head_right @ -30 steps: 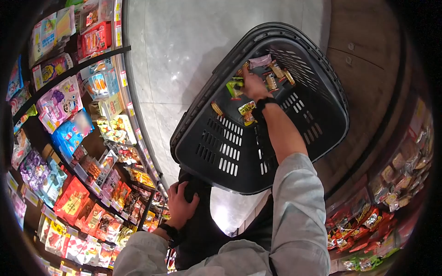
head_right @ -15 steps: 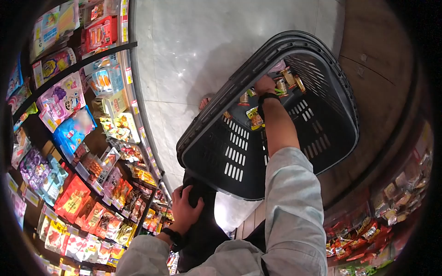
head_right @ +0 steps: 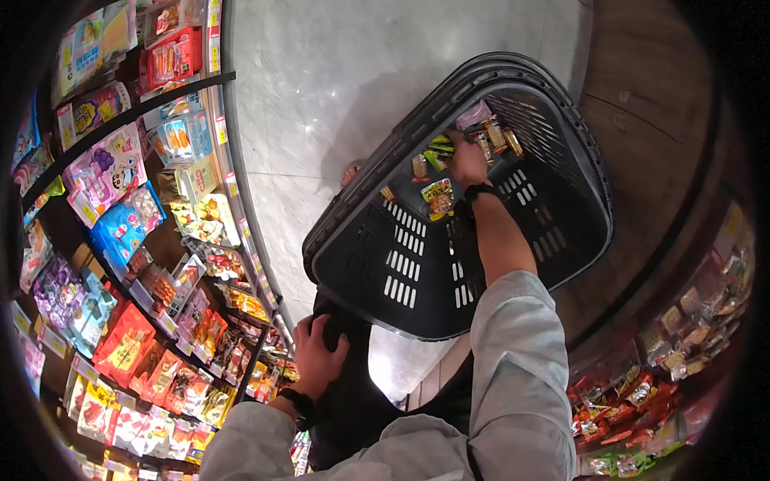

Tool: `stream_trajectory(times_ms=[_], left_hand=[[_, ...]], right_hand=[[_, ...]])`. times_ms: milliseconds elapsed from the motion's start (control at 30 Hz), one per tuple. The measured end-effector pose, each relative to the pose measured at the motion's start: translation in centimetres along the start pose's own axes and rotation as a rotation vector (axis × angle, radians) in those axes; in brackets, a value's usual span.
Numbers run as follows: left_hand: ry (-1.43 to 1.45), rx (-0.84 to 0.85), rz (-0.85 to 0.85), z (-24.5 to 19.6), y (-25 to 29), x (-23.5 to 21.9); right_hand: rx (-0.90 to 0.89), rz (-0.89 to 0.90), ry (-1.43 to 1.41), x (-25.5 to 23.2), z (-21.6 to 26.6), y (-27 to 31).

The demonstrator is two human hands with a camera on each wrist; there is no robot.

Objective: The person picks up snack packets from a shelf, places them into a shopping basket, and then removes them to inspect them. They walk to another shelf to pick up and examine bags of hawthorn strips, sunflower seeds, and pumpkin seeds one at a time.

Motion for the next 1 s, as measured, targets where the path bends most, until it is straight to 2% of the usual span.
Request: stream_trajectory(times_ms=[33, 133, 267, 367, 400, 433, 467, 533, 567, 667, 700, 767, 800, 833, 933, 1000], left_hand=[[-0.003, 0.0, -0.009, -0.1, 0.0, -0.1], [-0.001, 0.036, -0.054, -0.1, 0.1, -0.3], [0.018, 0.071, -0.103, -0.3, 0.3, -0.7], [0.013, 0.128, -0.158, -0.4, 0.3, -1.3], [-0.004, 0.159, -0.18, -0.4, 0.2, -1.5], [-0.024, 0.195, -0.199, -0.6, 0.6, -1.6], [-0.064, 0.203, -0.189, -0.7, 1.2, -1.7], [-0.149, 0.236, -0.217, -1.4, 1.4, -3.1], [-0.195, 0.242, -0.154, -1.7, 1.5, -3.9], [-0.161, 0.359, -0.201, -3.1, 3.6, -9.1], [-0.112, 0.441, -0.205, -3.6, 4.1, -10.9], [0.105, 0.594, -0.098, -4.7, 5.1, -14.4], [0.208, 0.664, -0.039, -5.6, 5.8, -16.1], [0.293, 0.648, 0.093, -7.3, 8.4, -18.8], [0.788, 0.776, 0.444, -11.7, 17.8, -25.0], [0.808, 0.899, 0.534, -14.0, 25.0, -28.3]], right_hand=[[0.094, 0.041, -0.061, 0.6, -1.6, 0.1], [-0.031, -0.096, -0.205, -1.0, -2.3, 3.5], [0.015, -0.105, -0.461, -2.7, -3.1, 9.0], [-0.017, -0.144, -0.711, -4.3, -1.3, 14.2], [-0.046, -0.146, -0.973, -4.5, 0.3, 16.4], [-0.095, -0.069, -1.062, -5.0, 1.8, 18.4], [-0.119, -0.069, -1.124, -5.2, 2.8, 20.4], [-0.172, -0.06, -1.186, -8.5, 7.5, 26.8], [-0.163, -0.059, -1.203, -10.2, 10.0, 29.9], [-0.196, -0.065, -1.221, -14.9, 16.4, 39.0], [-0.256, -0.115, -1.27, -16.2, 18.1, 41.5], [-0.332, -0.182, -1.369, -18.1, 21.7, 46.6], [-0.429, -0.219, -1.435, -19.2, 23.6, 49.1], [-0.432, -0.238, -1.424, -19.8, 25.3, 51.6], [-0.542, -0.268, -1.451, -22.1, 30.5, 59.3], [-0.572, -0.224, -1.423, -21.8, 32.8, 63.1]])
Point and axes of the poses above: each hand's wrist, its own y-axis away from the middle knuckle, its own x-axis out of the palm, z = x × y, the point moved 9 cm from there along -y, towards the middle knuckle, and after that the axes turned 13 degrees about z, right-handed, at the moved point
